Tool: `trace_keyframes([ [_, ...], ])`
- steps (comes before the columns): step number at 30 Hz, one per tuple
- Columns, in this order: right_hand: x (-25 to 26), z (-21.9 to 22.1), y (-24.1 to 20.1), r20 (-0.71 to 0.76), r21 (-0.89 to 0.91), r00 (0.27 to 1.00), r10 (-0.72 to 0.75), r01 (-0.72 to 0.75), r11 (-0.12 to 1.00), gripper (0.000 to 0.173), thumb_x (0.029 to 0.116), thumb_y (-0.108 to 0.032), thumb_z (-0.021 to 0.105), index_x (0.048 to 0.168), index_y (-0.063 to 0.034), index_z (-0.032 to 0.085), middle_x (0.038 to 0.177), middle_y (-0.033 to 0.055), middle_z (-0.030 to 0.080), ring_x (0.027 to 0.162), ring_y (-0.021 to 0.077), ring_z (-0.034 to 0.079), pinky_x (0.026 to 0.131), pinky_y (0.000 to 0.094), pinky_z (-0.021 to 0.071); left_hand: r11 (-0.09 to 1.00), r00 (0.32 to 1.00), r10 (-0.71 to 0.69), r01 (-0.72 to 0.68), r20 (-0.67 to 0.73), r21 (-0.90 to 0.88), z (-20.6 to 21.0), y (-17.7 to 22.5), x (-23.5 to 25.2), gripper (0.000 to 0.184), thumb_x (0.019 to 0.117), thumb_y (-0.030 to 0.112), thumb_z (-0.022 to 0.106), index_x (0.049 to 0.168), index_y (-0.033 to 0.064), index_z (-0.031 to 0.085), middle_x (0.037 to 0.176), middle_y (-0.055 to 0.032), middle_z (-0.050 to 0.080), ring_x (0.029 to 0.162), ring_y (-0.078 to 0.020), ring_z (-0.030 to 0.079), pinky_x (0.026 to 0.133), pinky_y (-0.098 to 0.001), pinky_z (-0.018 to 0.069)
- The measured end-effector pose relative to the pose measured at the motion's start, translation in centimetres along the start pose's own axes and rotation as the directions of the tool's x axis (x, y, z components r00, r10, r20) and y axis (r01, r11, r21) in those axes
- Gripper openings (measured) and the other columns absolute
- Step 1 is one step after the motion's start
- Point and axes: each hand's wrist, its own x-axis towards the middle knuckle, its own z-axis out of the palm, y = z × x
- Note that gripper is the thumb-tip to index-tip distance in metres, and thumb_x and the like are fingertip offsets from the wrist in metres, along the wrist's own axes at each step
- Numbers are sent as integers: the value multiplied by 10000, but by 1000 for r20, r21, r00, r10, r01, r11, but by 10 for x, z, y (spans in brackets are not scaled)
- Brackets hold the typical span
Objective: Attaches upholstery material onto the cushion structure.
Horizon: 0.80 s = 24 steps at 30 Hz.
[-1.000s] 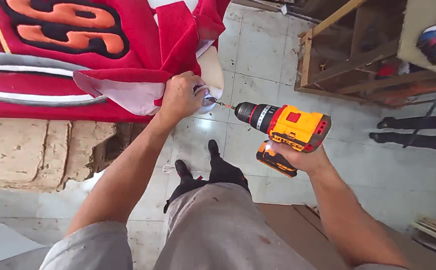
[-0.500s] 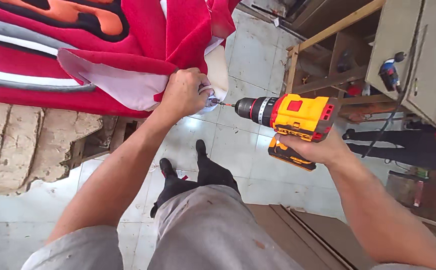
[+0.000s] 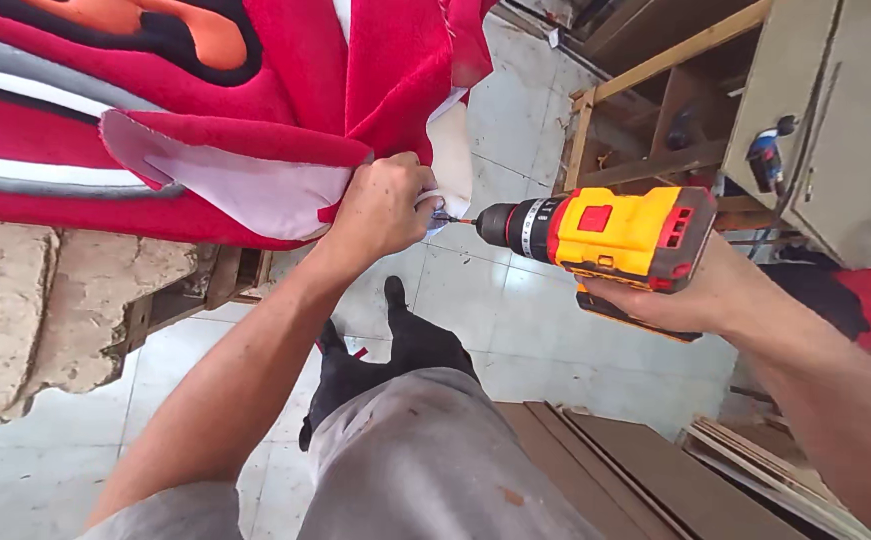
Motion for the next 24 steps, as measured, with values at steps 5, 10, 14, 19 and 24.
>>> trace_keyframes([
  [5, 5, -5, 1, 34, -63, 998, -57, 59, 996, 332, 739, -370, 732, 1007, -178, 698, 888, -99, 685, 839, -57, 650, 733, 204, 559, 1000, 1000, 13, -13, -9, 2, 2, -1, -4, 151, 931, 188, 698, 945, 49, 756, 888, -118, 682, 758, -272, 680, 664, -474, 555],
  [10, 8, -5, 14, 48, -78, 994, -93, 97, 992, 403, 768, -426, 728, 1061, -150, 704, 946, -68, 698, 900, -50, 649, 806, 216, 554, 1000, 1000, 9, -9, 3, -1, -1, 0, -5, 145, 922, 187, 707, 962, 56, 758, 892, -112, 675, 762, -270, 675, 676, -477, 563],
  [14, 12, -3, 20, 48, -53, 990, -130, 132, 990, 398, 763, -418, 724, 1040, -132, 713, 928, -58, 703, 892, -52, 648, 801, 203, 542, 1000, 1000, 14, -14, -8, 8, 2, -1, -5, 142, 915, 194, 712, 951, 66, 762, 881, -99, 678, 744, -251, 674, 659, -464, 562],
  [19, 17, -3, 28, 75, -44, 989, -124, 127, 991, 416, 758, -443, 727, 1026, -125, 724, 918, -33, 711, 886, -17, 657, 803, 247, 541, 1000, 1000, -2, 2, -5, 17, 3, 0, -4, 146, 909, 186, 710, 956, 58, 762, 879, -100, 681, 747, -253, 678, 659, -463, 563],
  [24, 25, 1, 38, 76, 19, 982, -174, 173, 985, 377, 752, -428, 735, 992, -138, 724, 904, -49, 712, 878, -43, 656, 787, 216, 544, 999, 1000, -1, 1, -2, 33, 3, -1, -4, 157, 913, 201, 704, 952, 58, 756, 865, -97, 673, 733, -248, 669, 646, -453, 559],
])
